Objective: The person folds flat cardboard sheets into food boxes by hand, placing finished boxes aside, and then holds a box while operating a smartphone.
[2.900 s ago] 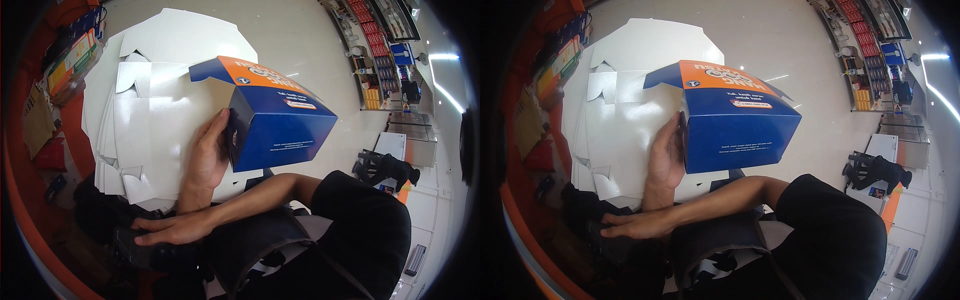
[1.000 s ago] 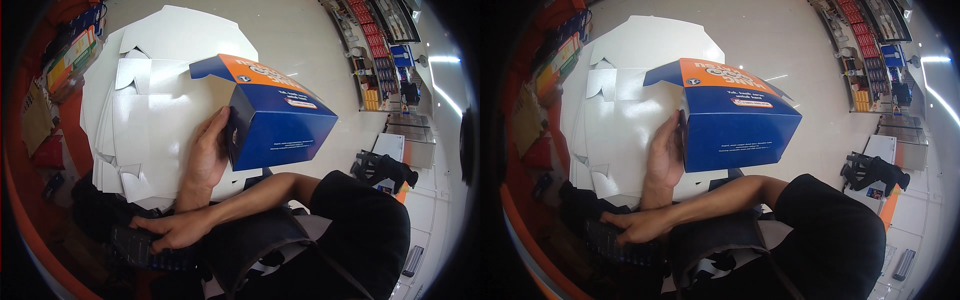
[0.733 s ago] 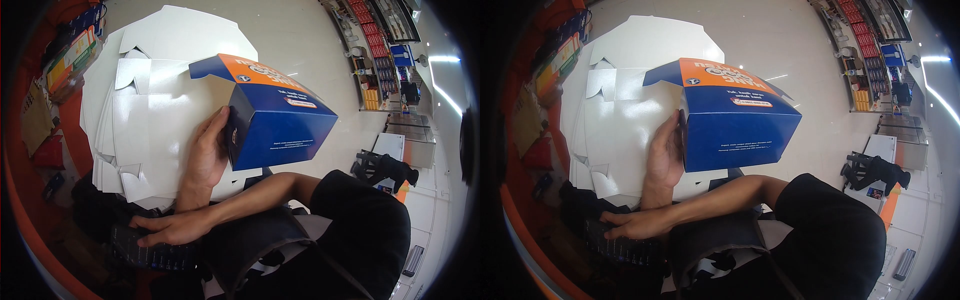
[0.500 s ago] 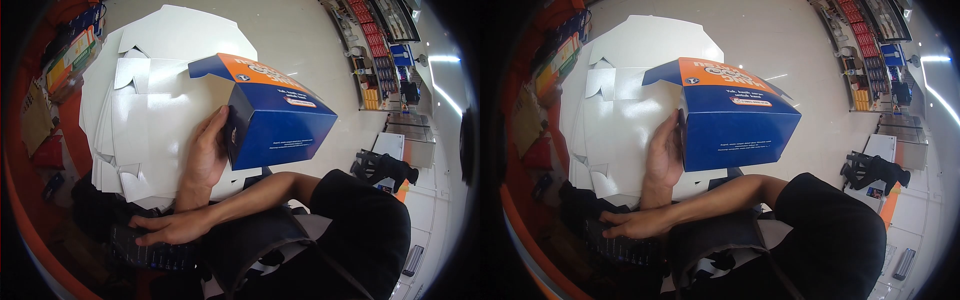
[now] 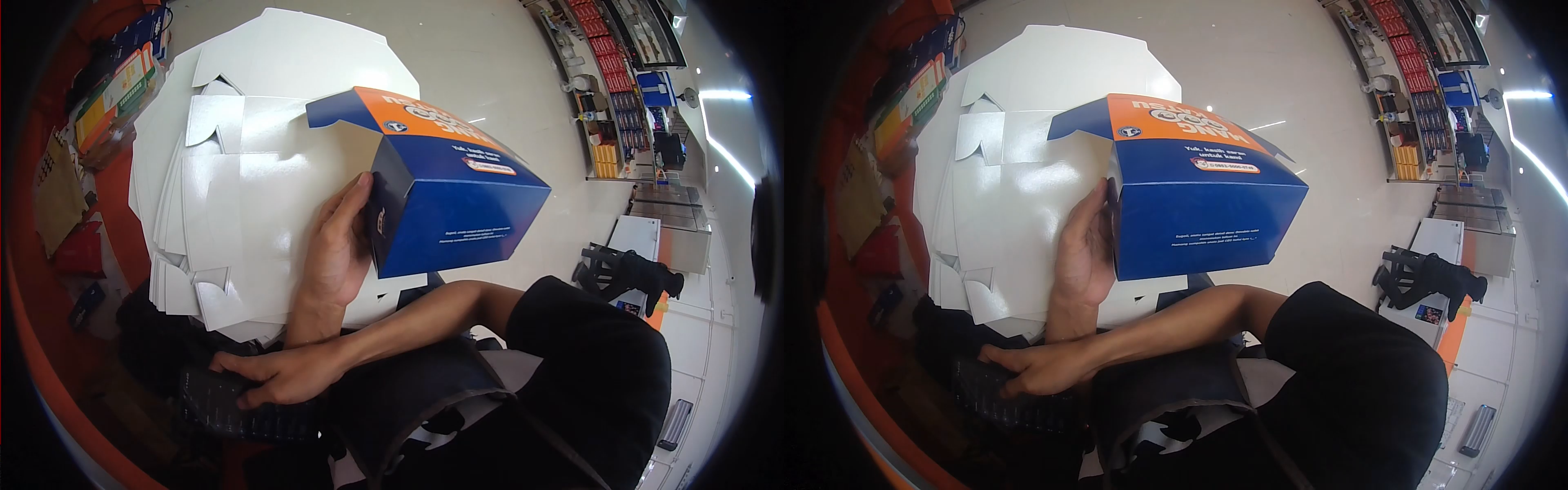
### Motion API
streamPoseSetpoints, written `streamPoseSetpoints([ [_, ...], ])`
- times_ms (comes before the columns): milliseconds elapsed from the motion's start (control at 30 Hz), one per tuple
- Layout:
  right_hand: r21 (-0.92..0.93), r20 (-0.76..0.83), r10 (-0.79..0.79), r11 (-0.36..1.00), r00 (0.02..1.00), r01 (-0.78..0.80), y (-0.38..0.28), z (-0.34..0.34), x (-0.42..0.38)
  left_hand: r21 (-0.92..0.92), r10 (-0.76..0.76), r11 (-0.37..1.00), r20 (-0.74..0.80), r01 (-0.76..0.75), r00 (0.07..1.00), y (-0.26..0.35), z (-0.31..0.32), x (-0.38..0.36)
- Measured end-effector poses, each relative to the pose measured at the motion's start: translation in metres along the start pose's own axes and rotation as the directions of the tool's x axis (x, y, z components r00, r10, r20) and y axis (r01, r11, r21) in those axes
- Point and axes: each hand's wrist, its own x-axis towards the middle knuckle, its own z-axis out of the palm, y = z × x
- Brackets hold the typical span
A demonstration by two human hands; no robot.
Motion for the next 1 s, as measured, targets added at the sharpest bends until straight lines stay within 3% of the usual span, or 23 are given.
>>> streamPoseSetpoints([
  [400, -0.004, -0.036, 0.098, 0.995, 0.994, -0.099, -0.015, 0.003, -0.004, -0.014, -0.010, 1.000, 0.003, 0.010, 1.000, -0.001, -0.005, 0.001],
  [667, -0.037, 0.029, -0.003, 0.999, 1.000, 0.005, -0.005, 0.000, -0.003, -0.003, -0.005, 1.000, -0.015, 0.005, 1.000, 0.000, -0.001, 0.001],
  [800, 0.051, -0.004, 0.049, 0.997, 0.999, -0.049, -0.005, 0.000, -0.001, -0.005, 0.003, 1.000, -0.008, -0.003, 1.000, -0.001, -0.003, 0.002],
  [900, -0.033, 0.030, -0.026, 0.999, 0.999, 0.027, -0.006, 0.000, -0.003, -0.013, 0.000, 1.000, 0.000, 0.000, 1.000, -0.001, -0.004, 0.002],
  [1000, -0.018, 0.005, 0.069, 0.997, 0.998, -0.068, -0.010, 0.000, -0.003, -0.009, -0.001, 1.000, -0.010, 0.001, 1.000, 0.000, -0.002, 0.001],
])
